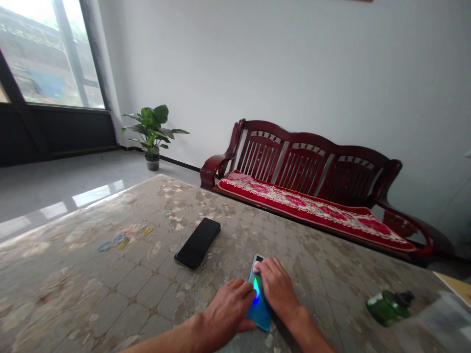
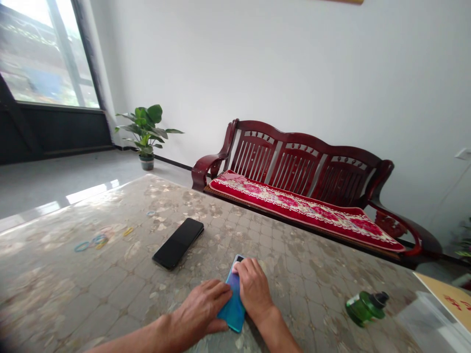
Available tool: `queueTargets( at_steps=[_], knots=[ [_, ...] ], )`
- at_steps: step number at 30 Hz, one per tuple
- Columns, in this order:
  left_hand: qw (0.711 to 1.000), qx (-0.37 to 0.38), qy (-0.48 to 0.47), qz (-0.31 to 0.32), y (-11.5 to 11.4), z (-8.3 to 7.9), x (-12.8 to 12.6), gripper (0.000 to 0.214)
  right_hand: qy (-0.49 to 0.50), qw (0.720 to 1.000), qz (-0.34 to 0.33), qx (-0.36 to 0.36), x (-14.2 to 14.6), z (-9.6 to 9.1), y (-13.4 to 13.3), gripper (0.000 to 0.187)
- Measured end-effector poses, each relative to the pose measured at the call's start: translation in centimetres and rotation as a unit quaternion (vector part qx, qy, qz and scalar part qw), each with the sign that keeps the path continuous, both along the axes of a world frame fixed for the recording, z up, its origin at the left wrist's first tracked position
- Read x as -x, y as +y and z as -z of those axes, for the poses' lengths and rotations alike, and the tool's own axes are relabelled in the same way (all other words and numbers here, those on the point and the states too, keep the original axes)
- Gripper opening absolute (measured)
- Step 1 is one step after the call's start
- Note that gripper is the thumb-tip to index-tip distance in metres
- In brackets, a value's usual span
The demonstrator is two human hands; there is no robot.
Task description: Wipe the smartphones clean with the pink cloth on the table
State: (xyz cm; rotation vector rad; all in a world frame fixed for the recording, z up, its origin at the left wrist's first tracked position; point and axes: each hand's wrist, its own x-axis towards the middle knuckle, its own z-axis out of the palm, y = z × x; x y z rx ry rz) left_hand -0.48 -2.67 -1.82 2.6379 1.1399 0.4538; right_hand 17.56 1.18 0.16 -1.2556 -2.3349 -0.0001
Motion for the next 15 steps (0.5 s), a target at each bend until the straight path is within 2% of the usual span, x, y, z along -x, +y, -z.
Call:
queueTargets(
  at_steps=[4, 11, 15],
  knots=[
    [1.000, -0.003, 0.011, -0.001, 0.0, -0.2, 0.0, 0.047, 0.004, 1.000, 0.020, 0.002, 0.5, -0.1, 1.2, 0.024],
    [0.999, -0.030, -0.009, 0.017, -0.1, -0.2, 0.1, 0.043, 0.020, 0.998, -0.040, 0.034, -0.2, 0.3, -2.7, 0.018],
    [0.999, -0.030, -0.005, 0.018, -0.3, -0.4, 0.2, 0.039, 0.013, 0.999, -0.039, 0.031, -1.1, 0.1, -2.0, 0.021]
  ],
)
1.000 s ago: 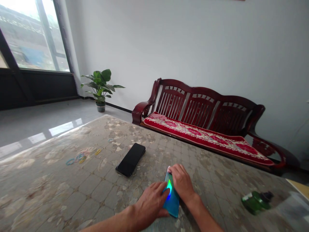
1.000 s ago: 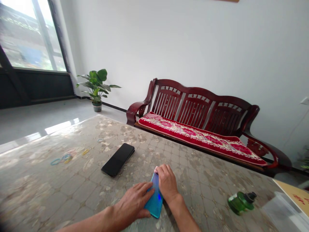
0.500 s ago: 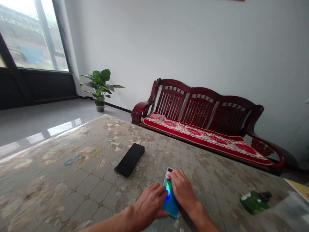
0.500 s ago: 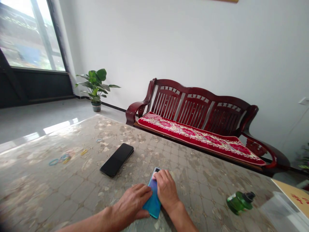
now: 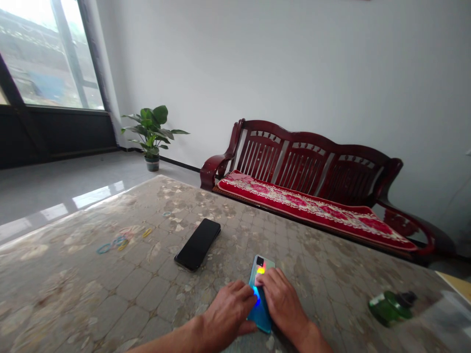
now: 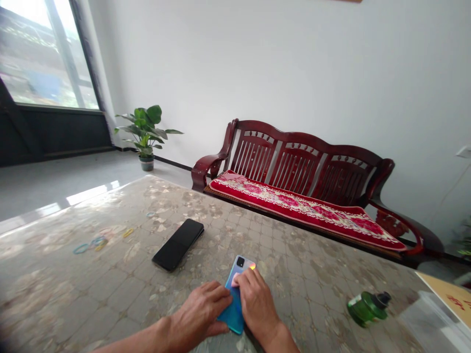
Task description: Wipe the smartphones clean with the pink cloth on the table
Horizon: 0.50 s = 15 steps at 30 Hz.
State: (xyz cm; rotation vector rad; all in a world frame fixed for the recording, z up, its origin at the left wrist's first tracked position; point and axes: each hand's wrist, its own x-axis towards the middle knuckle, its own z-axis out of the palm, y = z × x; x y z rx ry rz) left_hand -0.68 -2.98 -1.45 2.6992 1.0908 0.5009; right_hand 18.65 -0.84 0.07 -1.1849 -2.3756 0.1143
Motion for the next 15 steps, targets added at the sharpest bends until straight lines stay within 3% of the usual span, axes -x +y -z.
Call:
queueTargets(
  at_steps=[6, 9, 15],
  knots=[
    [1.000, 0.010, 0.018, -0.009, -0.1, -0.7, -0.1, 0.038, -0.008, 0.996, 0.082, -0.023, -0.5, -0.2, 3.3, 0.026],
    [1.000, 0.005, 0.020, -0.014, -0.2, -0.7, -0.1, 0.038, -0.002, 0.997, 0.079, -0.007, -0.5, -0.3, 2.4, 0.026],
    [1.000, 0.000, 0.006, -0.013, -0.1, -0.3, -0.2, 0.039, -0.004, 1.000, 0.005, 0.023, -1.3, -0.5, -0.4, 0.024]
  ],
)
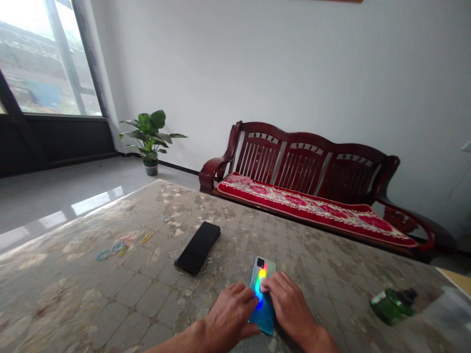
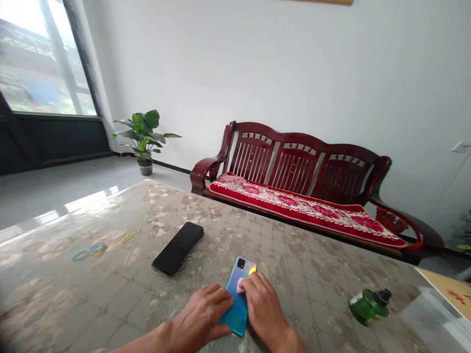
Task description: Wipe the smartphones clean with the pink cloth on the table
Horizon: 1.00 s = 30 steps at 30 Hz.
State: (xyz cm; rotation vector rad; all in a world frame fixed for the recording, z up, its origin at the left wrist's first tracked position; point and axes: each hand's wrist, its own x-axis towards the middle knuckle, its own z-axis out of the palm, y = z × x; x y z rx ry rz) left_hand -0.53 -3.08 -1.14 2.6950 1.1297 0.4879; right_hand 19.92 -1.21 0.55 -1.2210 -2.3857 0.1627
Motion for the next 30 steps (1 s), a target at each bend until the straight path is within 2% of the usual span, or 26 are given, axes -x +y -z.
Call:
queueTargets(
  at_steps=[2, 6, 8, 11, 17, 19, 26, 28, 30],
  knots=[
    [1.000, 0.003, 0.002, -0.003, 0.2, 0.0, -0.1, 0.037, 0.001, 1.000, 0.013, -0.009, -0.5, 0.1, 0.9, 0.024],
    [0.999, 0.025, -0.002, -0.021, 1.0, -0.3, -0.6, 0.031, 0.007, 0.995, 0.091, -0.048, -1.0, 0.5, 4.8, 0.024],
    [0.999, 0.036, -0.004, -0.031, 1.3, -0.5, -0.8, 0.030, 0.007, 0.992, 0.109, -0.057, -0.9, 0.6, 6.1, 0.024],
    [0.998, 0.042, 0.003, -0.036, 1.6, -0.7, -1.0, 0.030, 0.014, 0.992, 0.110, -0.052, -0.4, 0.5, 6.0, 0.024],
    [0.998, 0.045, 0.025, -0.023, 2.2, -0.8, -0.9, 0.032, -0.013, 0.999, 0.037, -0.020, 0.0, 0.2, 3.0, 0.025],
    [0.999, 0.036, 0.028, -0.013, 2.7, -0.9, -0.9, 0.031, -0.014, 0.999, 0.041, -0.022, -0.1, 0.1, 3.6, 0.025],
    [1.000, 0.006, 0.010, -0.011, 5.3, -1.0, -1.2, 0.031, -0.013, 0.989, 0.132, -0.058, -0.1, 0.6, 9.2, 0.023],
    [1.000, 0.004, -0.001, -0.016, 5.7, -0.8, -1.2, 0.030, -0.007, 0.989, 0.134, -0.057, 0.1, 0.6, 9.2, 0.023],
    [1.000, 0.006, -0.010, -0.016, 5.8, -0.5, -1.2, 0.030, -0.008, 0.993, 0.108, -0.050, 0.3, 0.6, 8.3, 0.024]
  ],
)
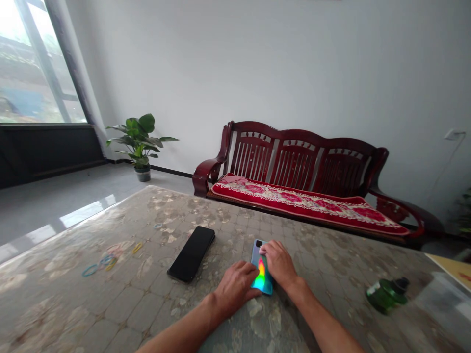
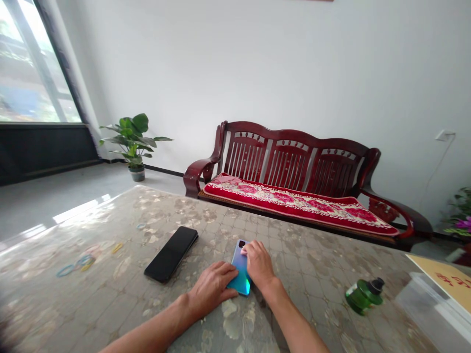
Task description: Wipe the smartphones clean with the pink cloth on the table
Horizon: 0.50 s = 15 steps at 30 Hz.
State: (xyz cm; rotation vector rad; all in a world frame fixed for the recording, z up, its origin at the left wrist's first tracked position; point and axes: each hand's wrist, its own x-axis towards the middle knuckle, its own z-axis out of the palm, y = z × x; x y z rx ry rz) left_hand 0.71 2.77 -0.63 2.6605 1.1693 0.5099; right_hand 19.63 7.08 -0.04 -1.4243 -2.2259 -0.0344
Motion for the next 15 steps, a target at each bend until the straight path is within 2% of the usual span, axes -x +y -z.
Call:
queueTargets(
  at_steps=[3, 5, 12, 15],
  knots=[
    [1.000, 0.000, -0.008, 0.002, 0.0, 0.3, 0.0, 0.028, -0.012, 0.998, -0.062, 0.014, 0.0, -0.2, -1.8, 0.024],
    [1.000, -0.003, -0.011, 0.004, 0.0, 0.4, 0.1, 0.027, -0.019, 0.997, -0.079, 0.019, 0.0, -0.4, -2.2, 0.024],
    [1.000, -0.001, -0.013, 0.015, 0.2, 0.2, 0.3, 0.029, -0.010, 1.000, -0.019, -0.005, 0.4, -0.2, 1.9, 0.025],
    [0.999, -0.006, -0.032, 0.014, 0.4, 0.9, 0.3, 0.030, -0.005, 0.999, -0.042, -0.007, 0.9, -0.1, 1.2, 0.023]
  ],
)
